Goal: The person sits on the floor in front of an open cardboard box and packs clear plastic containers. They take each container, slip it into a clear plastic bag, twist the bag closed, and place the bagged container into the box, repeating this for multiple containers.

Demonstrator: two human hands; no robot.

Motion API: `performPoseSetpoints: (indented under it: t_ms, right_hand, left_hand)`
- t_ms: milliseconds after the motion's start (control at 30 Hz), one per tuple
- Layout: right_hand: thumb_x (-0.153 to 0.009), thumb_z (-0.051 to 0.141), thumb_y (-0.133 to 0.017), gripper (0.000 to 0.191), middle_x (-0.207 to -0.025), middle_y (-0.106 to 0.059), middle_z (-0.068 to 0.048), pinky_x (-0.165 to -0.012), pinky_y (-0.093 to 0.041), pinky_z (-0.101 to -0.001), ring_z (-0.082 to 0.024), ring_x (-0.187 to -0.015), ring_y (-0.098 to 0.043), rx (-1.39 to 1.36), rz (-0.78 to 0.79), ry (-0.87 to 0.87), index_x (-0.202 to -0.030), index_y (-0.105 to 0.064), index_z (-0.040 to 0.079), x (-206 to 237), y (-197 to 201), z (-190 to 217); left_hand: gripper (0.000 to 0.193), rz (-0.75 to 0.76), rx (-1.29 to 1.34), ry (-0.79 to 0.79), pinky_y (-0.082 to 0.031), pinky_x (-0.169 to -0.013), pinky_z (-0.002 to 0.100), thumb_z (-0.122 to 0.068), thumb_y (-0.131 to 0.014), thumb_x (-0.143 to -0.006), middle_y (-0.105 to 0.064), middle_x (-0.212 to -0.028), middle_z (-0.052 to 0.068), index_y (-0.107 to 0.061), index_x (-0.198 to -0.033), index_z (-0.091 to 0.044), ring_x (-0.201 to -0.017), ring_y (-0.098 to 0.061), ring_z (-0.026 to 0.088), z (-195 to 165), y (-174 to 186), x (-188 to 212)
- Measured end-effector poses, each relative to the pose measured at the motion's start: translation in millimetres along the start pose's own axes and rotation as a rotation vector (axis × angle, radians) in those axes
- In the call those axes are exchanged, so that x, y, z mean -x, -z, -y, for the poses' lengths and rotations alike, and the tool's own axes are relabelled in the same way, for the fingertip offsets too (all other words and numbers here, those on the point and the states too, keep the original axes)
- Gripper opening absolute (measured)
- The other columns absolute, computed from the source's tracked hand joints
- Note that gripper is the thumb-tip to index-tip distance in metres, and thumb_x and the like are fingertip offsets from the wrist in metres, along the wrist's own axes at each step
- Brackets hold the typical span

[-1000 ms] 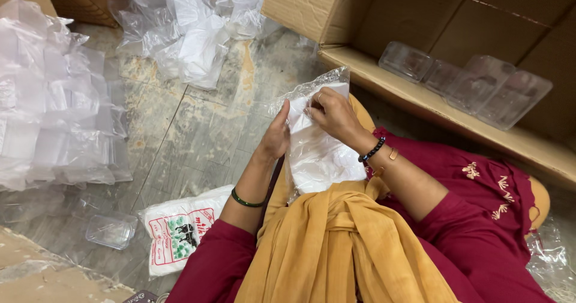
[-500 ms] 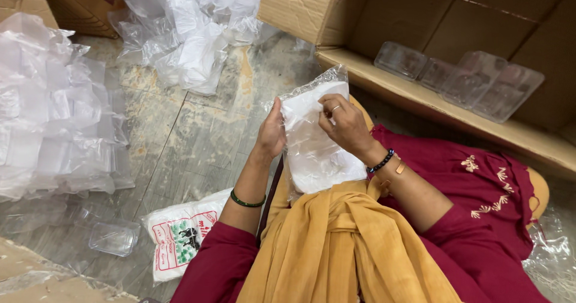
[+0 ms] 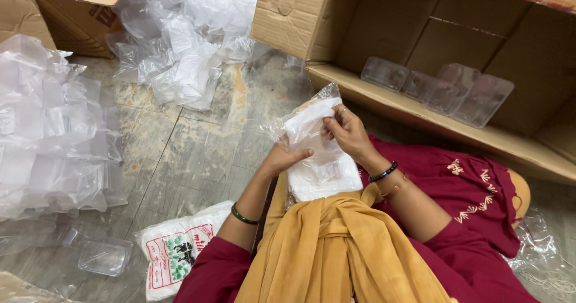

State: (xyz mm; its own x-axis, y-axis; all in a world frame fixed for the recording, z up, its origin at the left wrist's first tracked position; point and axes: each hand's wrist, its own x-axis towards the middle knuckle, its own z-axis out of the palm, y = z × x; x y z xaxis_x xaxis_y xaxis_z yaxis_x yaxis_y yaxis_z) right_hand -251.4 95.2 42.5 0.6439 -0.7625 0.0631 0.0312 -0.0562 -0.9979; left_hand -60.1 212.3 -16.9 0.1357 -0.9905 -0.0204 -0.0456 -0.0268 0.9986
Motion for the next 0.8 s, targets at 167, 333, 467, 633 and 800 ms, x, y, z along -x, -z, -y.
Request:
performPoseSetpoints:
  t_ms: [167, 333, 467, 633, 800]
  right_hand:
    - [-0.109, 0.012, -0.056, 0.011, -0.080, -0.067, -0.005, -0.058, -0.054, -0.0260, -0.011, -0.063, -0.063, -0.151, -0.048, 0.111, -0.112, -0.060, 0.002, 2.4, 25.3, 32.1]
    - [-0.118, 0.029, -0.048, 0.027, -0.086, -0.059, -0.004, -0.062, -0.051, -0.0304, -0.014, -0.068, -0.058, -0.754, -0.378, 0.390, -0.106, -0.058, 0.006, 20.6, 126.9, 106.3]
    - [-0.118, 0.027, -0.054, 0.027, -0.095, -0.060, -0.007, -0.078, -0.056, -0.0316, -0.017, -0.082, -0.061, -0.549, -0.274, 0.585, -0.107, -0.055, 0.003, 50.9, 184.6, 100.5]
    - [-0.103, 0.037, -0.063, 0.051, -0.114, -0.067, -0.009, -0.088, -0.064, -0.0327, -0.016, -0.098, -0.071, -0.277, -0.304, 0.606, -0.132, -0.059, -0.006, 69.7, 186.7, 52.2]
    - [-0.105, 0.017, -0.049, 0.031, -0.100, -0.070, -0.009, -0.070, -0.061, -0.0289, -0.015, -0.079, -0.070, -0.807, -0.235, 0.170, -0.127, -0.062, -0.001, 37.4, 113.9, 37.7]
  left_hand:
    - [0.051, -0.033, -0.329, 0.117, -0.053, -0.097, 0.036, -0.039, -0.077, -0.087, -0.074, -0.120, 0.017, -0.072, -0.124, -0.004, -0.110, -0.070, 0.024, 16.5, -13.5, -5.2]
    - [0.057, -0.114, -0.468, 0.266, -0.055, -0.087, 0.040, -0.049, -0.073, -0.090, -0.076, -0.107, 0.018, -0.070, -0.121, -0.002, -0.100, -0.071, 0.028, 47.4, 47.3, 0.4]
    - [0.046, -0.247, -0.502, 0.362, -0.054, -0.065, 0.042, -0.044, -0.071, -0.090, -0.066, -0.076, 0.009, -0.075, -0.100, 0.001, -0.069, -0.061, 0.022, 76.9, 159.6, 49.6]
    - [0.076, -0.083, -0.899, 0.853, -0.049, -0.091, 0.044, -0.047, -0.084, -0.069, -0.069, -0.116, 0.019, -0.065, -0.124, 0.002, -0.105, -0.064, 0.031, 47.9, 228.6, 106.4]
    - [0.089, -0.226, -0.568, 0.095, -0.037, -0.118, 0.041, -0.043, -0.078, -0.081, -0.051, -0.155, 0.018, -0.045, -0.153, -0.004, -0.145, -0.048, 0.029, -51.9, 153.8, 38.8]
